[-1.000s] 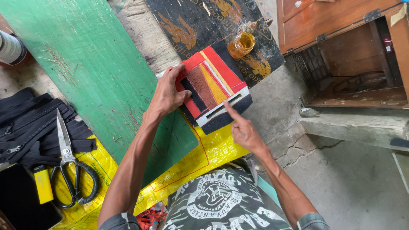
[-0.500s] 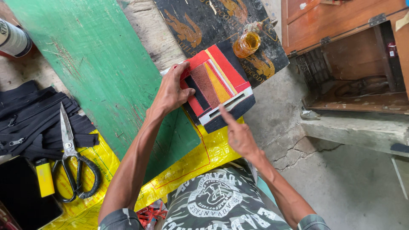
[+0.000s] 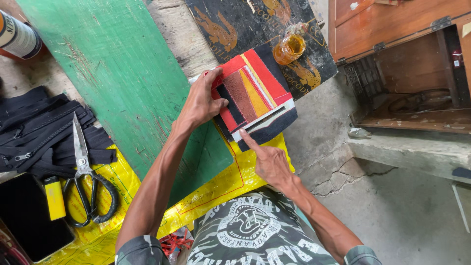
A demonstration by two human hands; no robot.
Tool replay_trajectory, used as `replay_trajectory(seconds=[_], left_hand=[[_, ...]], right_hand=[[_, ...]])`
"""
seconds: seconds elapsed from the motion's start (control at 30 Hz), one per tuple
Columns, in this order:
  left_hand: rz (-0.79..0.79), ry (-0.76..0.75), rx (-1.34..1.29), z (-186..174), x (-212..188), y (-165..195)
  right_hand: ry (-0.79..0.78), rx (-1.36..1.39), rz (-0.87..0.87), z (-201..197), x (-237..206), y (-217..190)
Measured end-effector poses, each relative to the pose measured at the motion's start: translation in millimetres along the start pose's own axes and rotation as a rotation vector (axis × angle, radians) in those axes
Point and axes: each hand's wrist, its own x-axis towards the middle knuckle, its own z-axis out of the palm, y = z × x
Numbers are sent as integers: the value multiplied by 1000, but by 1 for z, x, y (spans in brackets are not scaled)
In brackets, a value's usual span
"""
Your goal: The person assembles patchwork fabric pouches at a workbench. They thread a zipper through a slot in a pouch front, align and press the zipper into place, apply glue from a jar to the pouch edge, and stack the finished pouches with others on the table.
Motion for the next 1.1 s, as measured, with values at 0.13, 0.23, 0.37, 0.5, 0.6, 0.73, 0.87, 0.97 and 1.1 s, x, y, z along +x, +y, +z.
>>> replay_trajectory(seconds=[0.13,0.23,0.37,0.5,0.6,0.73,0.87,0.97,1.1], left_hand=[[28,16,-4,1,0,-2],[36,26,3,3,0,-4],[40,16,-10,3,2,-5],[14,14,-2,4,5,-5],[35,28,-1,5,7,-5],[28,20,37,7,5,-7],[52,24,16,7,5,-10],[59,26,18,8,7,-12],[60,33,2,8,7,-13]], right_hand=[[74,271,192,-12,3,18],[29,130,185,-9,7,20],[-1,-87,-15,3,5,8],[-34,-165,-73,-6,0,4],[-58,-229,-108,-14,2,3],[-59,-263,-88,-13,8,-3],[-78,-221,-90,-15,3,-8],[-99,-268,-80,-16,0,-8],[-67,-285,-103,-13,2,-8]])
